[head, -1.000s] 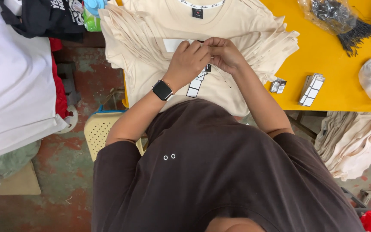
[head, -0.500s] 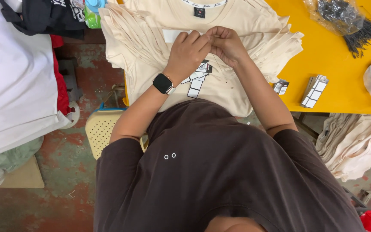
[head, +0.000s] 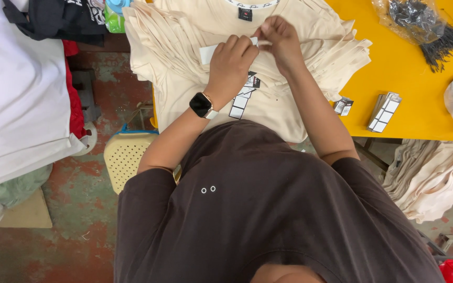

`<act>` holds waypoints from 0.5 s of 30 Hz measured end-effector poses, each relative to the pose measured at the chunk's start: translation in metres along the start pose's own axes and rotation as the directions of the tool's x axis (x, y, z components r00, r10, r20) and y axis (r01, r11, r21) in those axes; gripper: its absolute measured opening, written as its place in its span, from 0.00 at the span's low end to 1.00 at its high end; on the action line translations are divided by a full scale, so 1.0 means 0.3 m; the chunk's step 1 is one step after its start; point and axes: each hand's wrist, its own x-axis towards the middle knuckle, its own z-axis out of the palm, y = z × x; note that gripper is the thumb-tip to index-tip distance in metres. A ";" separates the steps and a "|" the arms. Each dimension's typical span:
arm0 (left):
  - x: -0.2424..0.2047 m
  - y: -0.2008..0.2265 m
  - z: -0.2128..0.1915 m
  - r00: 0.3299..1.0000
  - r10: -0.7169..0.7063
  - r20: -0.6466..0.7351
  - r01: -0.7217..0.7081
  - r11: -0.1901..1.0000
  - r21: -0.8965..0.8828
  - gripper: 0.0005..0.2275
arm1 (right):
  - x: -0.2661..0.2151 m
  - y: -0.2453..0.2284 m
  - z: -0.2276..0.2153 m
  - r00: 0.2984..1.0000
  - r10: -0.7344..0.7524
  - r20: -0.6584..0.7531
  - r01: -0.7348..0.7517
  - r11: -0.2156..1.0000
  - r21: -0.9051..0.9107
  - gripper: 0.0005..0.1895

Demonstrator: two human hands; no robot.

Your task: Attaching tags or stickers to a stack of t-shirts

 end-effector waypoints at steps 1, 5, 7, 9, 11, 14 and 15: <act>0.001 0.002 0.001 0.998 -0.057 0.030 0.058 0.998 -0.039 0.14 | 0.009 -0.019 0.016 0.990 -0.071 -0.122 0.057 0.992 -0.115 0.08; 0.013 -0.031 0.050 0.985 -0.133 0.112 0.142 0.987 -0.080 0.15 | 0.154 -0.002 -0.014 0.939 -0.219 -0.263 0.189 0.972 -0.137 0.05; 0.049 -0.065 0.044 0.863 -0.403 0.305 0.503 0.744 -0.440 0.13 | 0.236 0.010 -0.047 0.855 -0.241 -0.460 0.284 0.959 0.025 0.09; 0.035 -0.173 0.165 0.821 -0.443 0.361 0.571 0.613 -0.546 0.11 | 0.260 0.072 -0.099 0.863 -0.245 -0.443 0.269 0.963 -0.009 0.08; -0.003 -0.267 0.292 0.776 -0.472 0.418 0.622 0.461 -0.633 0.11 | 0.301 0.129 -0.143 0.871 -0.252 -0.421 0.256 0.966 -0.047 0.07; -0.059 -0.342 0.427 0.790 -0.476 0.387 0.603 0.483 -0.635 0.11 | 0.390 0.204 -0.201 0.893 -0.261 -0.367 0.215 0.963 -0.162 0.06; -0.057 -0.338 0.427 0.771 -0.490 0.406 0.635 0.547 -0.545 0.09 | 0.421 0.229 -0.221 0.903 -0.260 -0.341 0.193 0.957 -0.218 0.07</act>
